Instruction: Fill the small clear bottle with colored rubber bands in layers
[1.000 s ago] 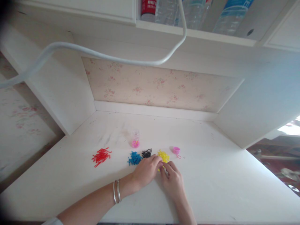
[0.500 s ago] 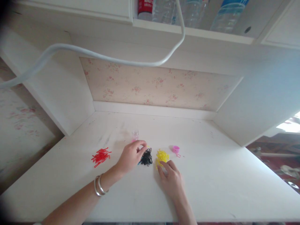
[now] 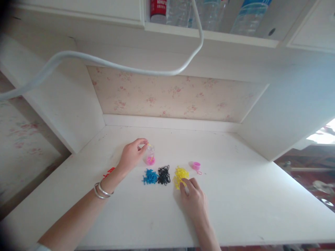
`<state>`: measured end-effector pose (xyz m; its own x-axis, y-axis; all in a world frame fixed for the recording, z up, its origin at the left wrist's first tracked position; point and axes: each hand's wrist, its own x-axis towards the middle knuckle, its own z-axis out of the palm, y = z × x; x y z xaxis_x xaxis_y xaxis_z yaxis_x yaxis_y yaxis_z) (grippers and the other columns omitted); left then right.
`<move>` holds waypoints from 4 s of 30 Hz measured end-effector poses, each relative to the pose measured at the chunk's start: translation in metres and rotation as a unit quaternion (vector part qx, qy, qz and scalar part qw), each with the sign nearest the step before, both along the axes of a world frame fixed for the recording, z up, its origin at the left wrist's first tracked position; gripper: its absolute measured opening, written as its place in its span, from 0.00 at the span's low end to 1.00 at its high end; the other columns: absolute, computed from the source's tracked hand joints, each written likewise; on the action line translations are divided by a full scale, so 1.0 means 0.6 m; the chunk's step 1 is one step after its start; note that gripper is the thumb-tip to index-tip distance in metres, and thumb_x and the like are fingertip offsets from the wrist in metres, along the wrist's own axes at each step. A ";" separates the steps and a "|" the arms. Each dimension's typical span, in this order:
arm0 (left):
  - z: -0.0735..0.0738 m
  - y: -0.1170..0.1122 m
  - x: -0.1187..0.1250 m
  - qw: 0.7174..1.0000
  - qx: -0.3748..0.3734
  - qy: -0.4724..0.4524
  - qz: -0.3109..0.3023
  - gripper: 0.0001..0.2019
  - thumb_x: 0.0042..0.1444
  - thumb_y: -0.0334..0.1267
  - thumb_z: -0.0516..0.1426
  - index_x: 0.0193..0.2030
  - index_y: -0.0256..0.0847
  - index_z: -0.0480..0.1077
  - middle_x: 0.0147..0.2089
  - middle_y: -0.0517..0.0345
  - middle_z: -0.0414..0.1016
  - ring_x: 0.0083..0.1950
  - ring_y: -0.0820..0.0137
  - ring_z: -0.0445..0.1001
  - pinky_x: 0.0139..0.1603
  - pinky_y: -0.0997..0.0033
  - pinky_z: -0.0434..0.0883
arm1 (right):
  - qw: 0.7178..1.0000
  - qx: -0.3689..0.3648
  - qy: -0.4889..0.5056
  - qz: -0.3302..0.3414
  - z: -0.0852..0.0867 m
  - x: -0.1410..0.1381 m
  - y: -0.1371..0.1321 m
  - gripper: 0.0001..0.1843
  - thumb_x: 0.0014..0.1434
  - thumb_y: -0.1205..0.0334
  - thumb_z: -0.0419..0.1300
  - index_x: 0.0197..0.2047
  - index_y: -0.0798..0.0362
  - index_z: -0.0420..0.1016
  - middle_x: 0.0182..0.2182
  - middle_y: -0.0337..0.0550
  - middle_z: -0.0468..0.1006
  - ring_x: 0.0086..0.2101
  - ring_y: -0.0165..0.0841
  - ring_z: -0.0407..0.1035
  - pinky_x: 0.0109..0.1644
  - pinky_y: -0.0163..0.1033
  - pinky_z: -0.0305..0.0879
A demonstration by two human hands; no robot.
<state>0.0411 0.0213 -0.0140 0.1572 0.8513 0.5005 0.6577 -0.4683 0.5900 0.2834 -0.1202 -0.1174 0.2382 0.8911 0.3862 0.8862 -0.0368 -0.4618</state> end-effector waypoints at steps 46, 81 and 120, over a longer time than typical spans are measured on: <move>-0.098 -0.144 0.034 0.964 -0.136 0.033 -0.226 0.09 0.60 0.31 0.51 0.40 0.43 0.72 0.42 0.56 0.73 0.42 0.71 0.72 0.45 0.73 0.68 | 0.999 -0.040 -0.015 -0.011 0.004 -0.003 0.011 0.21 0.65 0.51 0.46 0.43 0.50 0.77 0.36 0.44 0.74 0.28 0.30 0.70 0.32 0.34 0.62; -0.098 -0.148 0.032 0.958 -0.143 0.084 -0.236 0.10 0.61 0.33 0.50 0.41 0.43 0.72 0.42 0.56 0.73 0.42 0.70 0.72 0.45 0.71 0.67 | 0.980 0.100 0.152 0.082 0.167 -0.072 0.115 0.18 0.58 0.47 0.57 0.38 0.49 0.82 0.27 0.39 0.69 0.24 0.27 0.60 0.29 0.34 0.58; -0.088 -0.161 0.098 0.927 -0.059 0.287 -0.234 0.12 0.63 0.42 0.48 0.41 0.42 0.70 0.43 0.55 0.72 0.38 0.66 0.76 0.35 0.66 0.74 | 0.977 0.020 0.210 0.023 0.023 0.033 0.075 0.19 0.59 0.45 0.55 0.35 0.51 0.80 0.29 0.42 0.74 0.30 0.33 0.67 0.33 0.37 0.61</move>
<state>0.1002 -0.0755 -0.0670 0.7344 0.6665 0.1284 0.6205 -0.7359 0.2710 0.3033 -0.0753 -0.1034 0.3431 0.8911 0.2969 0.6185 0.0236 -0.7855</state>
